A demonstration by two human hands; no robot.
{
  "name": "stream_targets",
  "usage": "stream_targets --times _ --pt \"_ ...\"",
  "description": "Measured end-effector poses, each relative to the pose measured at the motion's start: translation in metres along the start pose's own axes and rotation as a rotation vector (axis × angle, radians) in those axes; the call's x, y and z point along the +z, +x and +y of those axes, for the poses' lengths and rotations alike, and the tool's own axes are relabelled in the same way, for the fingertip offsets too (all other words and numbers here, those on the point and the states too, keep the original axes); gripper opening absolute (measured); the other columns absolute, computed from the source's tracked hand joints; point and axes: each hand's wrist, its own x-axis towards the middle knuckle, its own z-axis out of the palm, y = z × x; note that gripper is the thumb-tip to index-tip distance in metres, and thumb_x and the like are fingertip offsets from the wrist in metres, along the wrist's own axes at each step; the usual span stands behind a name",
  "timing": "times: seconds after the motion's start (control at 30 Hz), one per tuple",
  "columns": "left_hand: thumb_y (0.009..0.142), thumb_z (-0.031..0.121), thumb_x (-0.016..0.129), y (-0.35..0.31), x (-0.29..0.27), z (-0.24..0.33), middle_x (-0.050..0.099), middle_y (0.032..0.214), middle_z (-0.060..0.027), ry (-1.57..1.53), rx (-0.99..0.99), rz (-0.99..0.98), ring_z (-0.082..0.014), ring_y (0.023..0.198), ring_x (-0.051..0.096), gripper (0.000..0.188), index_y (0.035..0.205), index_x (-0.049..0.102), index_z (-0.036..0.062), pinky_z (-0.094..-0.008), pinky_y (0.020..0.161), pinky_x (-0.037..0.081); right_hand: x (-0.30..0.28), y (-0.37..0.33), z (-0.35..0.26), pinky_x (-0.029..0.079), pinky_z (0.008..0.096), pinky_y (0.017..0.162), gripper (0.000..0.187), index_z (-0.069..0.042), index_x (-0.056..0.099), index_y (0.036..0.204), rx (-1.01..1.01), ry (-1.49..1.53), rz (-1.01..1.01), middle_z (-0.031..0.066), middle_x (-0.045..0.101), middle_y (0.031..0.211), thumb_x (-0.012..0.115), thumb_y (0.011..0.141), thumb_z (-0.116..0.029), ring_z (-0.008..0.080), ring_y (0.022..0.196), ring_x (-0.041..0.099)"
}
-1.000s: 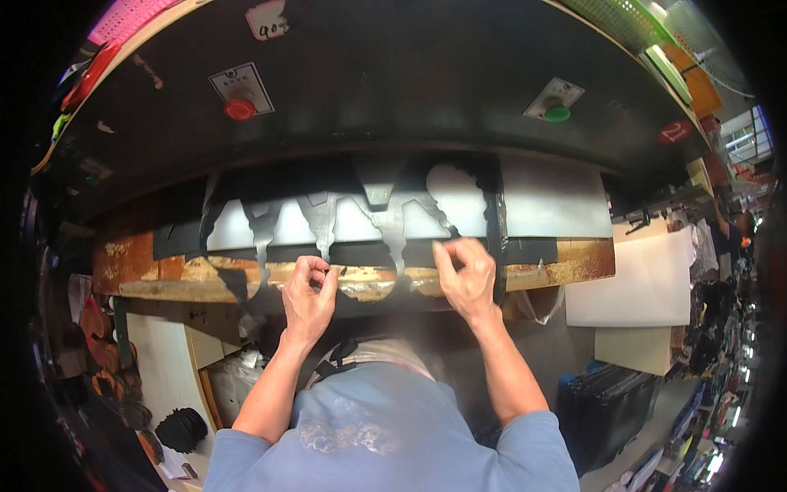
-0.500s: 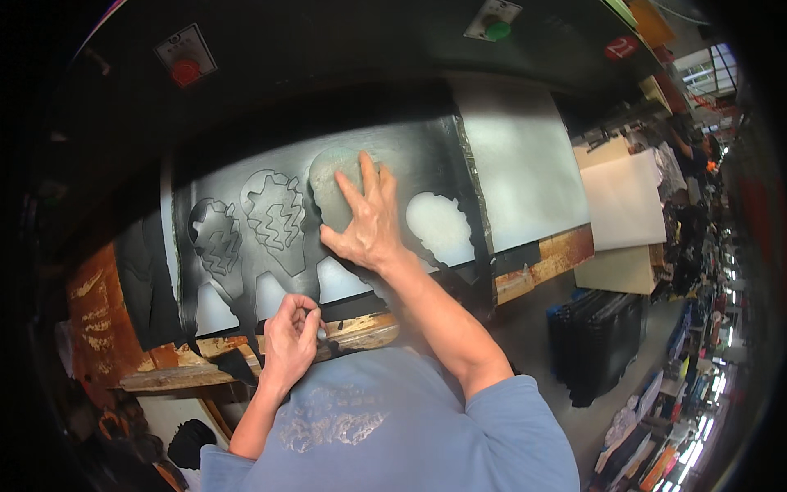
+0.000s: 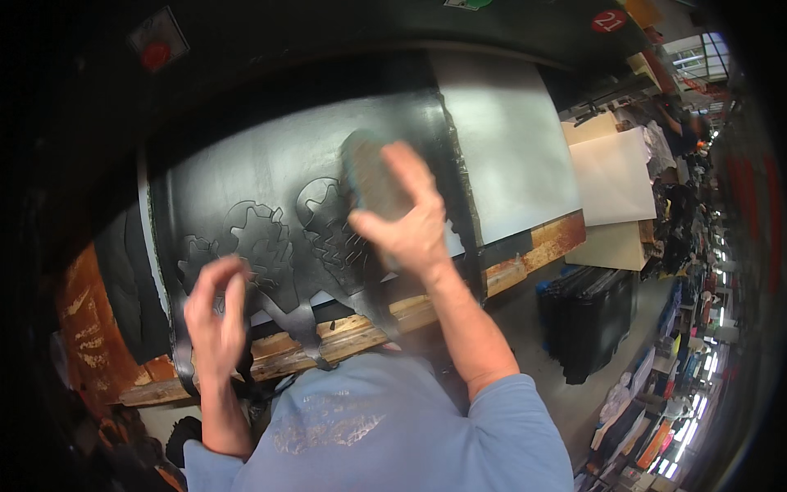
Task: The person repeatedly places black rubber sheets and cutouts onto a heated press, closes the press, and then removes the pressed pieces. They handle multiple rubber items one at a time, flipping and repositioning them between cycles.
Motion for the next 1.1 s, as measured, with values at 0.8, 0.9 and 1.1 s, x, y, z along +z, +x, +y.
stream_targets --times 0.8,0.9,1.1 --pt "0.092 -0.004 0.073 -0.003 0.022 -0.053 0.069 0.130 -0.0198 0.170 0.186 0.057 -0.0398 0.128 0.065 0.020 0.112 0.072 -0.0007 -0.0474 0.107 0.053 0.050 0.030 0.063 0.039 0.0619 0.117 0.066 0.002 0.074 0.129 -0.105 -0.491 0.330 0.0315 0.044 0.161 0.083 0.073 -0.031 0.0582 0.142 0.036" --pt "0.091 -0.005 0.073 -0.056 0.017 -0.026 0.073 0.112 -0.0199 0.082 0.054 0.008 -0.0340 0.102 0.073 0.018 0.109 0.071 -0.0015 -0.0414 0.090 0.059 0.047 0.024 0.057 0.037 0.0616 0.119 0.069 0.001 0.070 0.135 -0.118 -0.431 0.335 0.0308 0.043 0.161 0.084 0.077 -0.034 0.0574 0.145 0.036" --pt "0.087 -0.005 0.077 -0.117 0.075 -0.045 0.067 0.085 -0.0152 0.280 0.313 0.216 -0.0343 0.075 0.067 0.019 0.099 0.064 0.0015 -0.0427 0.068 0.054 -0.004 0.006 0.036 0.052 0.0431 0.107 0.042 0.002 0.069 0.130 -0.066 -0.057 0.456 0.0184 0.066 0.134 0.079 0.095 -0.019 0.0290 0.124 0.064"
